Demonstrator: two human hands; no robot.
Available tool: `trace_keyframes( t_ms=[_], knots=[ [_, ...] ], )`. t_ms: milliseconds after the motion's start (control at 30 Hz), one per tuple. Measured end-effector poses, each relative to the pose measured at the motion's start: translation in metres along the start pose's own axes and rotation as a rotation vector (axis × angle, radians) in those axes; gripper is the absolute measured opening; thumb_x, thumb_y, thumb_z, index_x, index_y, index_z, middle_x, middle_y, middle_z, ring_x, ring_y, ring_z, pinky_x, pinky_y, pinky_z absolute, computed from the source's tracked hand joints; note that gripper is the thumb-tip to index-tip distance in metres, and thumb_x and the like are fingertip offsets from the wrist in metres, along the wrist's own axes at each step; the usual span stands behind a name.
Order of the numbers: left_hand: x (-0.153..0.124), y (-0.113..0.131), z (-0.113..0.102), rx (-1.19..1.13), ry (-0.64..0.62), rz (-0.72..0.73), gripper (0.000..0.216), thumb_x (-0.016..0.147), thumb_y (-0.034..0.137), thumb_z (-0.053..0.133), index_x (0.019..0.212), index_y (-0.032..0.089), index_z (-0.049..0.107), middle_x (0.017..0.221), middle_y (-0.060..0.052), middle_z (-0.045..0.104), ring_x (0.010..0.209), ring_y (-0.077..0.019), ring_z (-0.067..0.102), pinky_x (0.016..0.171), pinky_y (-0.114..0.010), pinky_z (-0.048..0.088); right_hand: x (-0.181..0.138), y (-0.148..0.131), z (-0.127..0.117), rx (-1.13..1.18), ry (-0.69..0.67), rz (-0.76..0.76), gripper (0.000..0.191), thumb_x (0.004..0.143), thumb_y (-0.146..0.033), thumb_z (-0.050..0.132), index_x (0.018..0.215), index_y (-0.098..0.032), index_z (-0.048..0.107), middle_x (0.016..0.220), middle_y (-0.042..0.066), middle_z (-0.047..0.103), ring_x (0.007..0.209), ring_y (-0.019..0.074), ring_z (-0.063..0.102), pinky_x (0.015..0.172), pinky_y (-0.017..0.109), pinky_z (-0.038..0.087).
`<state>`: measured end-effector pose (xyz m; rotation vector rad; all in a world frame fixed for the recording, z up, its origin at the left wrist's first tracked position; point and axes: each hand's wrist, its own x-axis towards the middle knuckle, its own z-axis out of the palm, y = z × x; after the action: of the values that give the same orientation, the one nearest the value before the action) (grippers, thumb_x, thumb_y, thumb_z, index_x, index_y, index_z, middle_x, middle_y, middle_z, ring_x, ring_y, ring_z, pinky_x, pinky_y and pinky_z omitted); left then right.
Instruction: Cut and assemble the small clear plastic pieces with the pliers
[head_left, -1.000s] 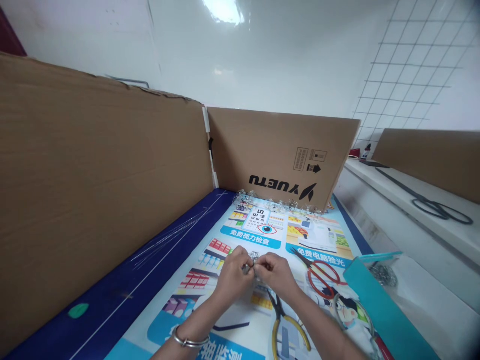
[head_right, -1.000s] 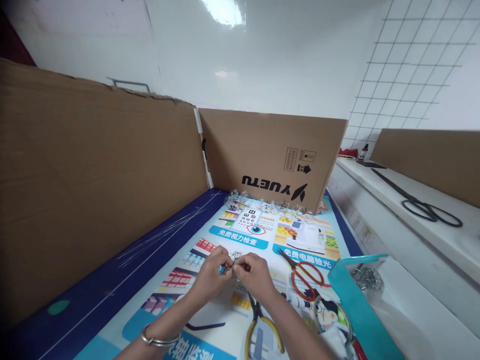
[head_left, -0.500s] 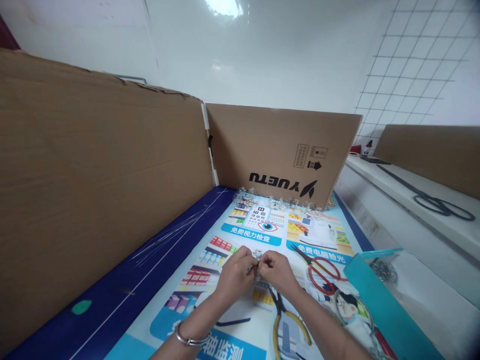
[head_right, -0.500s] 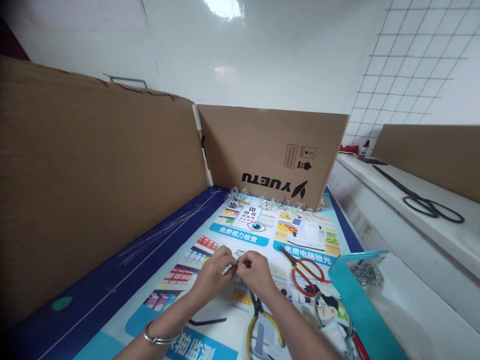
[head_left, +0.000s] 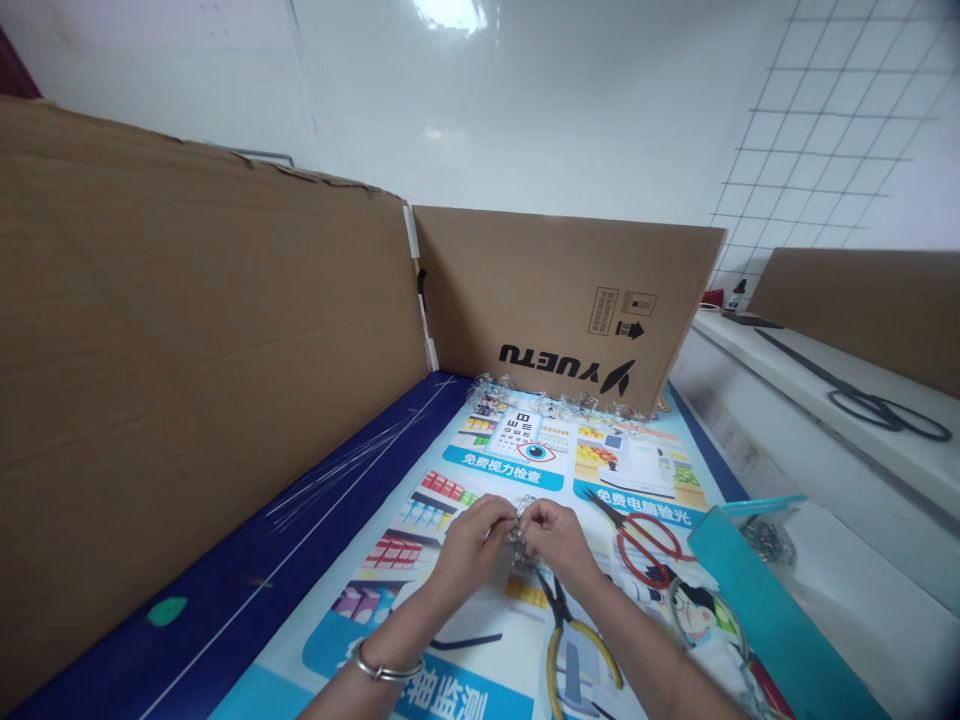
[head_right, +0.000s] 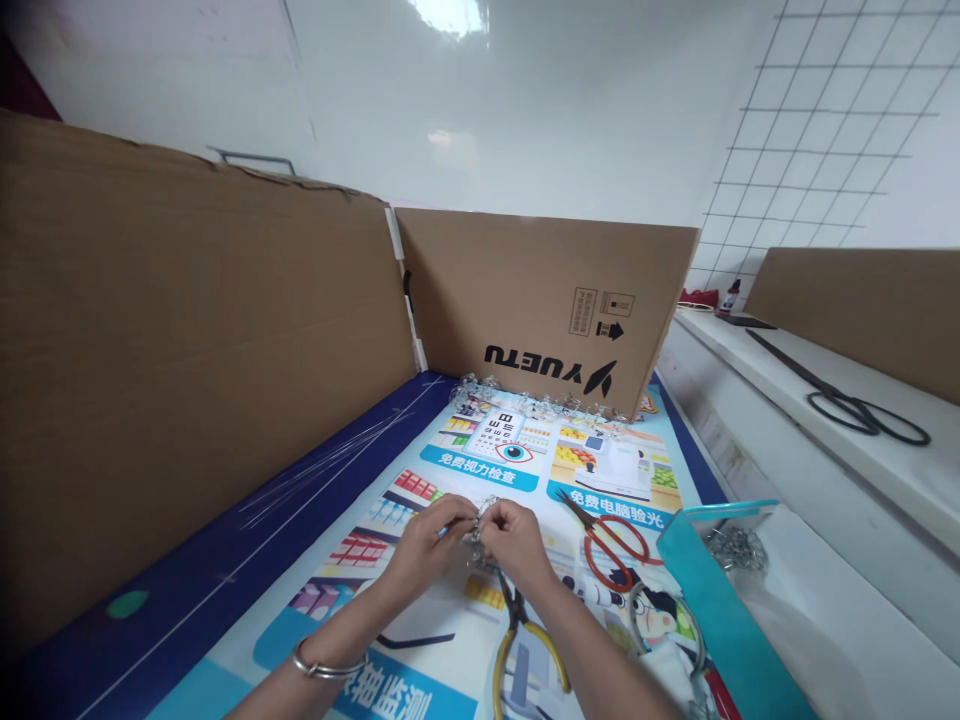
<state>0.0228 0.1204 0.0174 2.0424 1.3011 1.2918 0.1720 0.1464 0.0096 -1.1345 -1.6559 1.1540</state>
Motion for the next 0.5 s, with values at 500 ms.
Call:
trace_keyframes(
  t_ms=[500],
  knots=[
    [0.0037, 0.0014, -0.003, -0.126, 0.034, -0.021, 0.011, 0.08, 0.017, 0.048, 0.072, 0.017, 0.056, 0.077, -0.003, 0.053, 0.077, -0.0161, 0.05, 0.071, -0.027, 0.041, -0.0046, -0.0002, 0.0052, -0.353, 0.123, -0.143, 0.003, 0.065, -0.019, 0.054, 0.067, -0.021, 0.056, 0.051, -0.007, 0.042, 0.048, 0.009, 0.037, 0.049, 0.02, 0.029]
  ],
)
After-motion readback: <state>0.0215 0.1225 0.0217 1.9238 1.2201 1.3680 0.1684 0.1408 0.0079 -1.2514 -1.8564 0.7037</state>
